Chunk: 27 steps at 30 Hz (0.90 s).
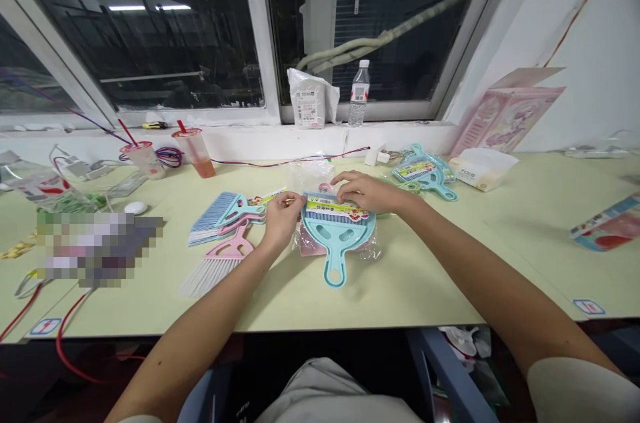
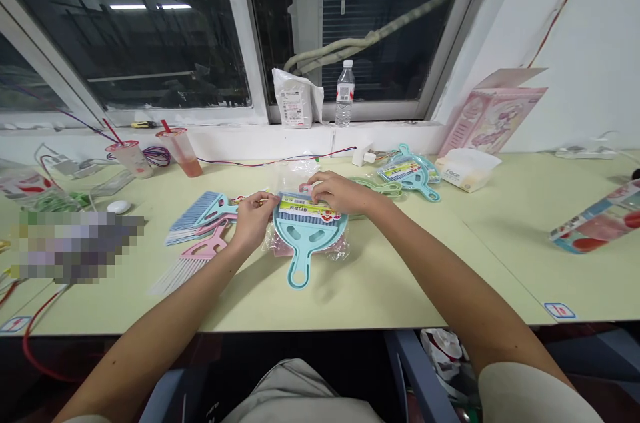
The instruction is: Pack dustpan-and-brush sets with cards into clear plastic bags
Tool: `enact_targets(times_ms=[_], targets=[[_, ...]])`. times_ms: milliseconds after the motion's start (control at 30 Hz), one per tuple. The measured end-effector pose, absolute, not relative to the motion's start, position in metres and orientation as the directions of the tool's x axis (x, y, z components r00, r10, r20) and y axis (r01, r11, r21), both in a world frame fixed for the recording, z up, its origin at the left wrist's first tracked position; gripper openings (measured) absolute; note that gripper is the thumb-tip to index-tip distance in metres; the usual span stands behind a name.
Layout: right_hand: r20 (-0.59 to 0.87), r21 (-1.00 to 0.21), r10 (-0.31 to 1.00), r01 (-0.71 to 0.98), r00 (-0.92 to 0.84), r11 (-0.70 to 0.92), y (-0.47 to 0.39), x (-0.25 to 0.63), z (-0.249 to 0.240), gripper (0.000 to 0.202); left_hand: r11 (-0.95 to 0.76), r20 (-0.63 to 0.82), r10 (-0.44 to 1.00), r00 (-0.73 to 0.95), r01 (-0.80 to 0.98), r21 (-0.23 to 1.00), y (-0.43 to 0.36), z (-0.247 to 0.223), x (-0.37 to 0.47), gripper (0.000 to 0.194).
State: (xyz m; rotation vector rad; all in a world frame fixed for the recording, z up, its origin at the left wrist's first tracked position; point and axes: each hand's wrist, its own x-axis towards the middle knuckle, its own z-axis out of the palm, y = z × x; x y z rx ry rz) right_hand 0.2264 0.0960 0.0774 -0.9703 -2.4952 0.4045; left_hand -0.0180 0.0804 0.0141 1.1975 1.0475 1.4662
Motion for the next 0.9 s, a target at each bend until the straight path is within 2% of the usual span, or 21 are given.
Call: enact_targets(times_ms=[200, 500, 567, 667, 800, 900], targets=[[0.268, -0.447, 0.728, 0.588, -0.631, 0.674, 0.1, 0.246, 0.073, 0.026, -0.216, 0.203, 0.973, -0.105, -0.127, 0.968, 0.084, 0.014, -0.023, 0.025], [0.358, -0.47, 0.762, 0.601, -0.539, 0.646, 0.107, 0.264, 0.068, 0.021, -0.232, 0.2, 0.959, -0.2, -0.152, 0.961, 0.092, 0.016, -0.029, 0.025], [0.41, -0.516, 0.789, 0.596, -0.458, 0.615, 0.108, 0.264, 0.065, 0.019, -0.228, 0.187, 0.958, -0.217, -0.182, 0.957, 0.093, 0.017, -0.03, 0.026], [0.449, -0.654, 0.849, 0.545, -0.281, 0.526, 0.113, 0.258, 0.054, 0.022, -0.226, 0.175, 0.954, -0.244, -0.201, 0.953, 0.093, 0.017, -0.031, 0.028], [0.388, -0.834, 0.917, 0.388, -0.092, 0.392, 0.122, 0.246, 0.034, 0.02, -0.224, 0.176, 0.954, -0.244, -0.189, 0.956, 0.092, 0.017, -0.03, 0.028], [0.356, -0.876, 0.933, 0.33, -0.048, 0.351, 0.129, 0.239, 0.025, 0.015, -0.222, 0.172, 0.955, -0.241, -0.196, 0.955, 0.092, 0.017, -0.03, 0.028]])
